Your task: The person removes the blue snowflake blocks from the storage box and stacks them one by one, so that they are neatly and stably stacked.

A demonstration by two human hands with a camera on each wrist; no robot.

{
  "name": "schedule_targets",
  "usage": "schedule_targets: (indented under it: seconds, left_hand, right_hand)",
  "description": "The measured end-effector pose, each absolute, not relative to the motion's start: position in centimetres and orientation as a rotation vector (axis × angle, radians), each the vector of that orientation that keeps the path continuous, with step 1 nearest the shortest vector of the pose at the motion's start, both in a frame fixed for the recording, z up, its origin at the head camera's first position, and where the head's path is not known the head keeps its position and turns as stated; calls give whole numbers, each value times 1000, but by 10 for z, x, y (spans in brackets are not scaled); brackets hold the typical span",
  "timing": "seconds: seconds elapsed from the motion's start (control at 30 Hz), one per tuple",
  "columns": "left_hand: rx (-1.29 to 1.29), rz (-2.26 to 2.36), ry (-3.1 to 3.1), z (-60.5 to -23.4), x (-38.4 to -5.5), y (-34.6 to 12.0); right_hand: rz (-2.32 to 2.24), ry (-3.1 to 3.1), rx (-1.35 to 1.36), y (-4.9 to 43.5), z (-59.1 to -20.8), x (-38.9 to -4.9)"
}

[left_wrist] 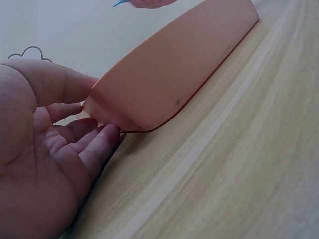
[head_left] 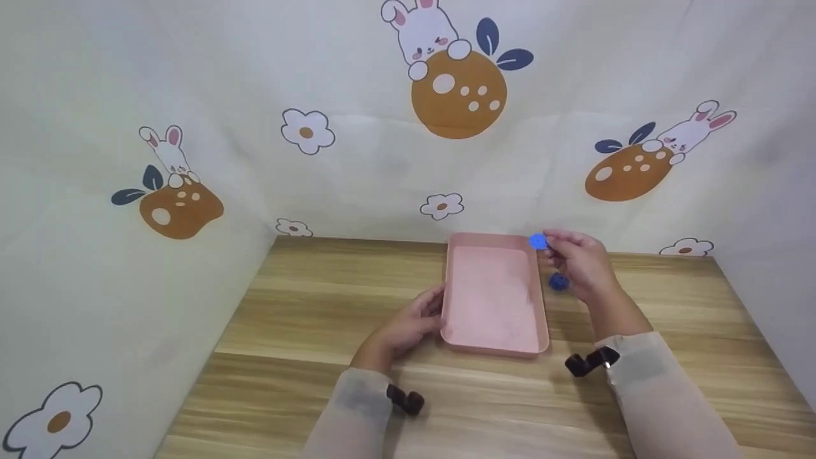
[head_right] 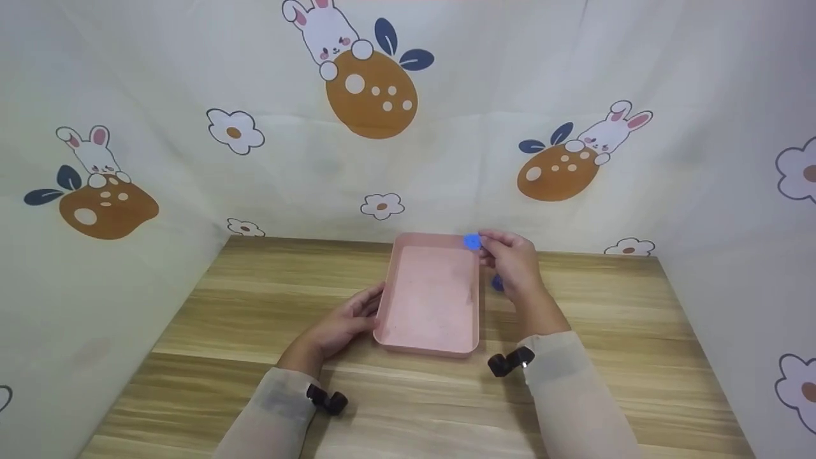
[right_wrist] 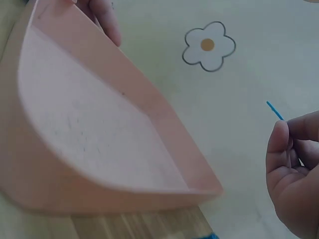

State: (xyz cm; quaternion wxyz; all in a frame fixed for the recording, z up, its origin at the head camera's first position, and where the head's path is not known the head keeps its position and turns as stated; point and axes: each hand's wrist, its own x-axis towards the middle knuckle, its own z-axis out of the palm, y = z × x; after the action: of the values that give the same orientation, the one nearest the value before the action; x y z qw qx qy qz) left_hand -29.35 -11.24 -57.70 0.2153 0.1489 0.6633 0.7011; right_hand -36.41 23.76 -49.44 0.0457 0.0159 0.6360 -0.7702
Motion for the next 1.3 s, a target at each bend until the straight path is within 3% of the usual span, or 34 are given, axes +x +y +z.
schedule_targets:
  seconds: [0.37,1.3]
  left_hand:
    - [403,1940,1840,-576,-292,-113]
    - [401,1929,1843,-574,-293,-112]
  right_hand:
    - [-2408,1874,203,284,-519,-346]
    - [-2140,2080,267,300,-563,-355]
